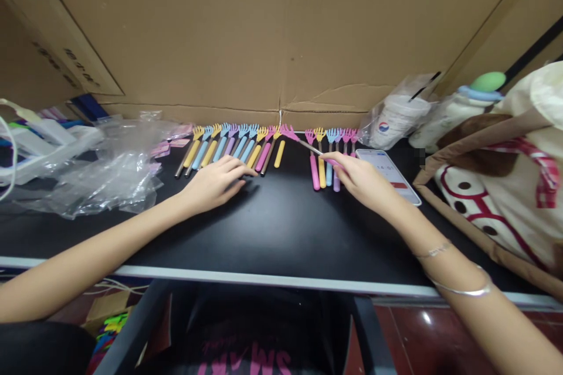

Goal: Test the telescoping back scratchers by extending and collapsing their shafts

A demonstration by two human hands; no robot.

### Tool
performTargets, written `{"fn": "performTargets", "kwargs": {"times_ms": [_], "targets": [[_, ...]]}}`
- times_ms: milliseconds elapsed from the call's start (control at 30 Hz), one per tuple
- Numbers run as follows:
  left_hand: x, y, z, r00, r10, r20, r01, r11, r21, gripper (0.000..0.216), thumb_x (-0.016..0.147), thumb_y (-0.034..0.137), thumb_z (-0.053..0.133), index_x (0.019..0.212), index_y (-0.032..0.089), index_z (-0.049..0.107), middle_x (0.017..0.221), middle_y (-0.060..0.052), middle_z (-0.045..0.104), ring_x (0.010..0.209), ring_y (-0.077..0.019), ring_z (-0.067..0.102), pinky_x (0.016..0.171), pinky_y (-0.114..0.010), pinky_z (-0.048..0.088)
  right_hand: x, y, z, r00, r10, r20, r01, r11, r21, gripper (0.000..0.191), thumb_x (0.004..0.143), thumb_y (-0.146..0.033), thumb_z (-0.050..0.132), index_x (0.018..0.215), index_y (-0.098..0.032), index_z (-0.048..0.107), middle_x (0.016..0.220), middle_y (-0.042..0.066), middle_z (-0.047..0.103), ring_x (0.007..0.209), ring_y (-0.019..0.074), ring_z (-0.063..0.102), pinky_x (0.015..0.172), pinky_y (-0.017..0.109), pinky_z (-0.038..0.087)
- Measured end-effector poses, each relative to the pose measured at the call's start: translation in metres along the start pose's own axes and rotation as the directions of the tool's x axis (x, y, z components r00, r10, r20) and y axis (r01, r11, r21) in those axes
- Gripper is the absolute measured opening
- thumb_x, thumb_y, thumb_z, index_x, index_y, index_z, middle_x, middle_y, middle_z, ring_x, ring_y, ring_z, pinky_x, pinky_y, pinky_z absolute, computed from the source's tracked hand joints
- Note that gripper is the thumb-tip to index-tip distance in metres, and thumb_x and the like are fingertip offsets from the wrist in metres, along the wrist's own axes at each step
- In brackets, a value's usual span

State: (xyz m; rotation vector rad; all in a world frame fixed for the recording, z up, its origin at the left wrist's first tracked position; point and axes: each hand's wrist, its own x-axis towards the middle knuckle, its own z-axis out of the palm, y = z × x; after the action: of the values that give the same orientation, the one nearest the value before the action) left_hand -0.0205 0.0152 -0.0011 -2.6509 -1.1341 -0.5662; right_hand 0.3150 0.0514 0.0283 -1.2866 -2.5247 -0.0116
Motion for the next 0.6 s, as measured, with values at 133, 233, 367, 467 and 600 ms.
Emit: {"fn": "performTargets", "kwargs": {"times_ms": [133,233,367,467,600], "targets": [[-0.001,0.003,0.009,0.998,0.031,0.054,-0.028,0.998,-0.056,0.028,0.093,0.018,0.035,0.110,0.018,0.057,0.104,-0.006,0.060,0.100,-0.0184,0.052,0.083,-0.030,0.046,0.003,-0.007,0.008,0.999,0.035,-0.002,-0.035,0.985,-0.170,0.042,0.095,-0.031,0.023,0.124,-0.018,0.051,0.081,0.006,0.065,0.069,0.0160,0.058,0.066,0.027,0.041],[-0.001,0.004,0.010,0.998,0.034,0.056,-0.030,0.998,-0.063,0.028,0.093,0.019,0.035,0.110,0.018,0.057,0.102,-0.007,0.060,0.099,-0.0184,0.052,0.083,-0.030,0.046,0.005,-0.023,0.013,0.998,0.064,-0.010,-0.064,0.952,-0.299,0.043,0.095,-0.028,0.023,0.127,-0.019,0.050,0.099,0.009,0.065,0.078,0.0185,0.061,0.068,0.029,0.041],[-0.002,0.001,0.010,0.996,0.061,0.065,-0.055,0.994,-0.097,0.029,0.093,0.020,0.036,0.114,0.017,0.056,0.103,-0.007,0.059,0.101,-0.0181,0.052,0.084,-0.030,0.047,0.009,-0.043,0.013,0.994,0.103,0.027,-0.084,0.916,-0.393,0.044,0.094,-0.025,0.025,0.131,-0.020,0.048,0.099,0.009,0.065,0.076,0.0201,0.062,0.066,0.030,0.041],[-0.003,0.000,0.012,0.995,0.065,0.071,-0.058,0.993,-0.100,0.030,0.094,0.021,0.034,0.115,0.017,0.056,0.104,-0.008,0.058,0.103,-0.0184,0.051,0.085,-0.031,0.048,0.015,-0.051,0.012,0.990,0.137,0.043,-0.103,0.884,-0.456,0.045,0.092,-0.021,0.028,0.132,-0.017,0.047,0.100,0.012,0.065,0.075,0.0206,0.063,0.072,0.033,0.043],[-0.003,0.001,0.012,0.996,0.066,0.062,-0.061,0.995,-0.085,0.031,0.094,0.021,0.035,0.115,0.017,0.057,0.102,-0.008,0.059,0.101,-0.0188,0.052,0.083,-0.031,0.048,0.022,-0.056,0.010,0.970,0.222,0.099,-0.140,0.845,-0.516,0.047,0.090,-0.019,0.030,0.134,-0.016,0.045,0.106,0.014,0.064,0.082,0.0235,0.064,0.073,0.036,0.044]]}}
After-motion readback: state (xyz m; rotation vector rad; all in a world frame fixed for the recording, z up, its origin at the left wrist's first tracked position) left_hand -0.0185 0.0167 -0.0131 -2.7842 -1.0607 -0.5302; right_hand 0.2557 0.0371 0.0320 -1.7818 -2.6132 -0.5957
